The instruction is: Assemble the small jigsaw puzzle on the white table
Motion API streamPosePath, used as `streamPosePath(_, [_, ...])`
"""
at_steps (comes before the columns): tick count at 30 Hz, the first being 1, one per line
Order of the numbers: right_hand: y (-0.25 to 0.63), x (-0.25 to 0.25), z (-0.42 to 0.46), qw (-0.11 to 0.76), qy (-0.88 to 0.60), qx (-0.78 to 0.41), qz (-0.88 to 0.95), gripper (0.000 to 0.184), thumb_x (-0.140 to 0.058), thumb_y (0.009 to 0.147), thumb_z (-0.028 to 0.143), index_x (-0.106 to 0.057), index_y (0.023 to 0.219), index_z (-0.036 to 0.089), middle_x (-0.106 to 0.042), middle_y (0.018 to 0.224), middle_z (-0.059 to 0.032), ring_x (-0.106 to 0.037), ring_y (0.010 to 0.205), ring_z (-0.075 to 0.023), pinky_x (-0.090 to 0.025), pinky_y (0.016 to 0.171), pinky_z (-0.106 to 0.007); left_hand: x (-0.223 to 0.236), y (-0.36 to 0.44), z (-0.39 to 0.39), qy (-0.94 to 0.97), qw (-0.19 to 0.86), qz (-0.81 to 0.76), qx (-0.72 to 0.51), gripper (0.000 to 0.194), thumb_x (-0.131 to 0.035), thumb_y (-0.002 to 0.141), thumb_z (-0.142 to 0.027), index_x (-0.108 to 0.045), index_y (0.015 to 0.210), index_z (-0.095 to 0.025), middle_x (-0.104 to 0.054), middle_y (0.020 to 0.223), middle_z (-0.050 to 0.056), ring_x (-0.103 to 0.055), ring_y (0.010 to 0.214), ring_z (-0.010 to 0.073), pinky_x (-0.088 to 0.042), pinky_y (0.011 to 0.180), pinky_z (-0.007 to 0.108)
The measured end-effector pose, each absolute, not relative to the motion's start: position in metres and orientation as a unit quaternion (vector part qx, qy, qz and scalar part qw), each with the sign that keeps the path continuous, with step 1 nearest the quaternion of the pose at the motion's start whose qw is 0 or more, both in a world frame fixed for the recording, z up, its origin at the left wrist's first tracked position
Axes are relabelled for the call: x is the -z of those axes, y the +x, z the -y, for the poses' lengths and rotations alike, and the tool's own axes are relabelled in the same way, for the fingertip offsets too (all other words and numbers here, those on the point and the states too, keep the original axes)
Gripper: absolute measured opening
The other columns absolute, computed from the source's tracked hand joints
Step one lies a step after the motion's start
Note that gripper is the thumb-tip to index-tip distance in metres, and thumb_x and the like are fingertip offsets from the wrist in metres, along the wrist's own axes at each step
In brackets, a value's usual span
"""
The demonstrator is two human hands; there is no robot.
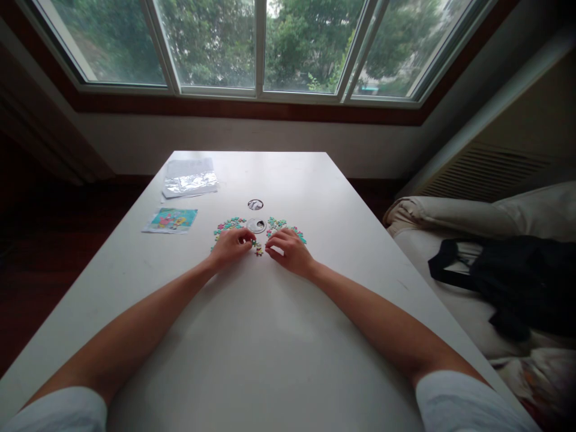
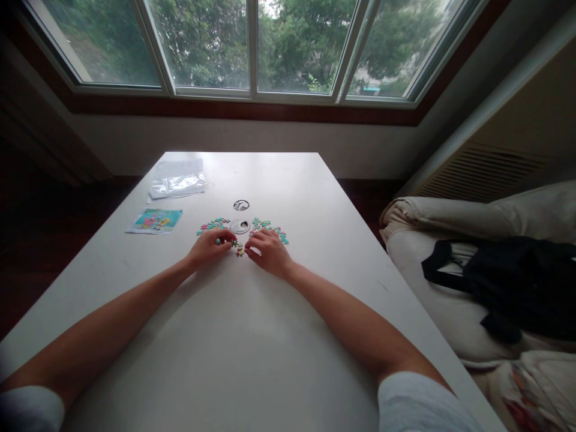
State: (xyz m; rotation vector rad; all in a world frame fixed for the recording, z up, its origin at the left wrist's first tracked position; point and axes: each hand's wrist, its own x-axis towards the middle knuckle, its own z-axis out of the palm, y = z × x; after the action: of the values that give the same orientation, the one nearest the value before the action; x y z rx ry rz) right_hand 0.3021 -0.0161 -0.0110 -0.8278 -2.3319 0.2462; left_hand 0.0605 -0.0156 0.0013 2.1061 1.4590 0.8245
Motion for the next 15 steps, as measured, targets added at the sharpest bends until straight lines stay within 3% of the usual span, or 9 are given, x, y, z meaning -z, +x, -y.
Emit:
streamPosePath(11, [0.301,0.0144,0.0136,0.289,-0.271,-0.115,0.911,0.011,-0.063,0.095,0.025,-0.072,0.1,0.028,-0.073,0.114,-0.0035,-0.057,0.117,-0.0246,-0.043,0.104,-0.044,0.0003,0.0635,0.0176,0.787,0.184,-0.521,-0.274,0.02,-0.063,0.079,-0.023,-0.079,0.091,-0.024,-0.072,0.076,0.001,-0.061,0.071,0.0169,-0.043,0.07,0.028])
streamPosePath(15, [0.3015,0.015,0.0132,0.275,-0.274,-0.113,0.915,0.011,-0.063,0.096,0.026,-0.073,0.101,0.028,-0.074,0.114,-0.003,-0.06,0.113,-0.0233,-0.043,0.103,-0.043,-0.0008,0.0647,0.0186,0.796,0.166,-0.519,-0.264,0.02,-0.062,0.081,-0.022,-0.078,0.092,-0.024,-0.071,0.078,0.001,-0.06,0.073,0.0169,-0.043,0.072,0.028])
